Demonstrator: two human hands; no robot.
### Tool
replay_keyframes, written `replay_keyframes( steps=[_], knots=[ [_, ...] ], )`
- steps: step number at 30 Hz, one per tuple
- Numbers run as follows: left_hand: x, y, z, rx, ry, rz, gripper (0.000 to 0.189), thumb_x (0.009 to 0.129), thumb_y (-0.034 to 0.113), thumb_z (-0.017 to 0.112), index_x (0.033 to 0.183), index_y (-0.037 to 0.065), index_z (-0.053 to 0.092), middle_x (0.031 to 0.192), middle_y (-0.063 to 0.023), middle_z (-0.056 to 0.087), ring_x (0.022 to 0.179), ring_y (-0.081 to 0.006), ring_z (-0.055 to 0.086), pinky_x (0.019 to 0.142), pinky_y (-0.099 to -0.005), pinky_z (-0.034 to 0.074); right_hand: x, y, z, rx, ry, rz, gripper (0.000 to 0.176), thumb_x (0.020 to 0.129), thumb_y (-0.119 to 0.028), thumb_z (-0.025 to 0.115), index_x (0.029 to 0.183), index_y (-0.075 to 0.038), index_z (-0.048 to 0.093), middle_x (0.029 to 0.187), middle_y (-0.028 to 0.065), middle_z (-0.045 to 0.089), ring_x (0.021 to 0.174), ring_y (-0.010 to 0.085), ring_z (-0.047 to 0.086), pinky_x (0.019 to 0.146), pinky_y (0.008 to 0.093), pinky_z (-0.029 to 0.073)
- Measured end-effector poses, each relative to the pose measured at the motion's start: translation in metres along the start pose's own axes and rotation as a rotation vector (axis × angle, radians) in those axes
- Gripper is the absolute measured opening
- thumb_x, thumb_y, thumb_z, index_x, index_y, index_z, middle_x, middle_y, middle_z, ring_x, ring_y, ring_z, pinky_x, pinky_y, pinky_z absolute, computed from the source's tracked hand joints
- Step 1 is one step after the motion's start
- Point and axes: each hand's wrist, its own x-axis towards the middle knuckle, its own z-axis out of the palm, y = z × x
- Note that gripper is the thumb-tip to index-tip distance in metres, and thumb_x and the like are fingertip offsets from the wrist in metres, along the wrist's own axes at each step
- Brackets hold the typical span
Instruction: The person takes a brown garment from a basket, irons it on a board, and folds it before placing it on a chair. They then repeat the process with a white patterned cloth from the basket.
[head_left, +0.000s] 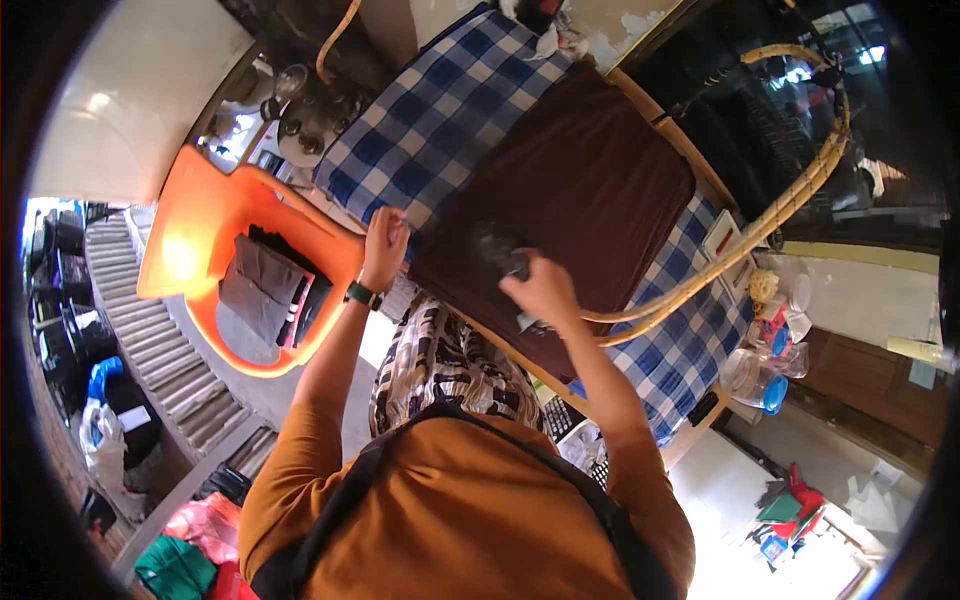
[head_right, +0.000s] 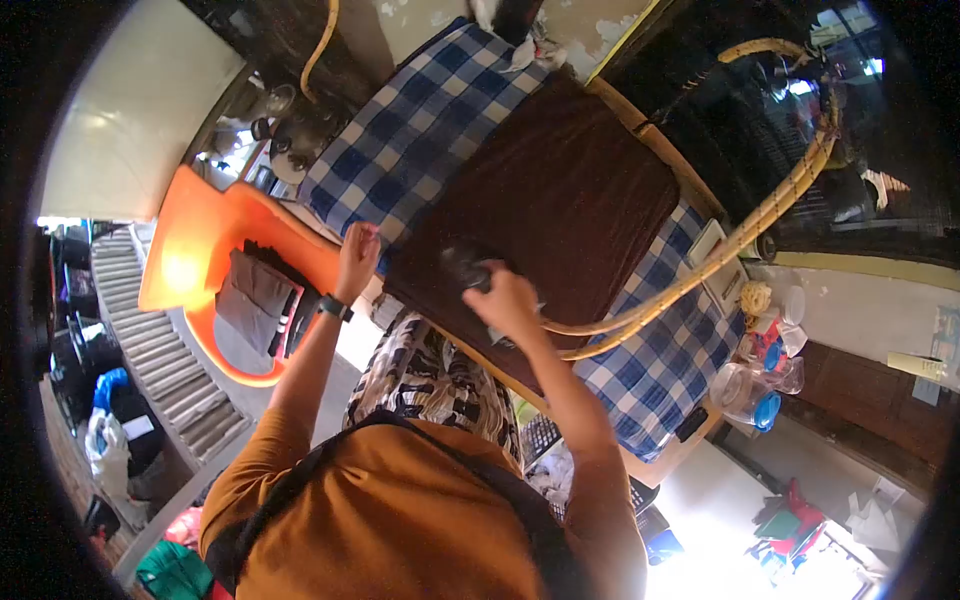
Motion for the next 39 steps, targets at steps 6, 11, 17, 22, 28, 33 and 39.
replay_keyframes(
  steps=[6, 11, 17, 22, 28, 33, 39],
  knots=[
    [0.127, -0.014, 0.102, -0.290, -0.447, -0.199, 0.017, 0.095, 0.008, 0.045, 0.108, 0.000, 0.053, 0.092, -0.0098, 0.061, 0.080, -0.0178, 0.060, 0.067, -0.0298, 0.049, 0.013, -0.052, 0.039, 0.021, -0.283, -0.221, 0.060, 0.070, -0.036, 0.069, 0.120, -0.004, 0.056, 0.087, 0.0235, 0.066, 0.086, 0.0387, 0.065, 0.077, 0.0460, 0.052],
    [0.196, 0.030, 0.180, -0.285, -0.572, -0.419, 0.034, 0.094, 0.029, 0.052, 0.098, -0.004, 0.060, 0.088, -0.0138, 0.066, 0.076, -0.0231, 0.065, 0.066, -0.0335, 0.050, 0.008, -0.015, 0.001, 0.031, 0.069, 0.215, 0.068, 0.071, -0.037, 0.068, 0.126, -0.001, 0.049, 0.087, 0.0235, 0.067, 0.086, 0.0389, 0.065, 0.073, 0.0458, 0.052],
    [0.205, 0.047, 0.202, 0.096, -0.079, 0.211, 0.023, 0.090, 0.026, 0.059, 0.097, 0.005, 0.057, 0.086, -0.0214, 0.063, 0.084, -0.0404, 0.058, 0.069, -0.0442, 0.048, -0.026, 0.108, -0.062, 0.486, 0.668, 0.704, 0.026, 0.074, -0.024, 0.068, 0.075, 0.002, 0.062, 0.055, 0.0100, 0.060, 0.046, 0.0179, 0.058, 0.046, 0.0342, 0.045],
    [0.233, 0.012, 0.221, -0.029, -0.373, 0.093, 0.030, 0.088, 0.030, 0.063, 0.090, 0.001, 0.057, 0.070, -0.0141, 0.062, 0.067, -0.0333, 0.061, 0.062, -0.0400, 0.049, -0.035, 0.129, -0.092, 0.570, 0.747, 0.720, 0.019, 0.076, -0.017, 0.066, 0.081, 0.001, 0.059, 0.055, 0.0064, 0.058, 0.044, 0.0138, 0.055, 0.041, 0.0300, 0.043],
    [0.294, 0.059, 0.262, -0.253, -0.817, -0.437, 0.064, 0.079, 0.055, 0.066, 0.098, -0.006, 0.062, 0.087, -0.0160, 0.065, 0.077, -0.0175, 0.063, 0.068, -0.0305, 0.050, 0.044, 0.038, -0.064, 0.407, 0.386, 0.618, 0.048, 0.076, -0.026, 0.068, 0.110, 0.004, 0.052, 0.067, 0.0146, 0.065, 0.055, 0.0236, 0.064, 0.050, 0.0340, 0.051],
    [0.330, 0.044, 0.310, 0.116, -0.291, 0.286, 0.046, 0.091, 0.042, 0.054, 0.114, 0.003, 0.059, 0.108, -0.0210, 0.062, 0.090, -0.0361, 0.062, 0.073, -0.0427, 0.051, 0.110, -0.059, -0.018, -0.019, -0.085, 0.230, 0.059, 0.073, -0.033, 0.069, 0.124, -0.008, 0.053, 0.079, 0.0231, 0.066, 0.079, 0.0366, 0.066, 0.070, 0.0444, 0.054],
    [0.341, 0.037, 0.304, 0.183, -0.397, 0.453, 0.021, 0.093, 0.021, 0.052, 0.110, 0.007, 0.056, 0.102, -0.0176, 0.057, 0.087, -0.0400, 0.057, 0.067, -0.0478, 0.048, 0.133, -0.057, -0.028, 0.008, -0.073, 0.209, 0.070, 0.075, -0.037, 0.066, 0.132, -0.002, 0.045, 0.082, 0.0234, 0.066, 0.078, 0.0395, 0.066, 0.069, 0.0459, 0.054]
  ],
)
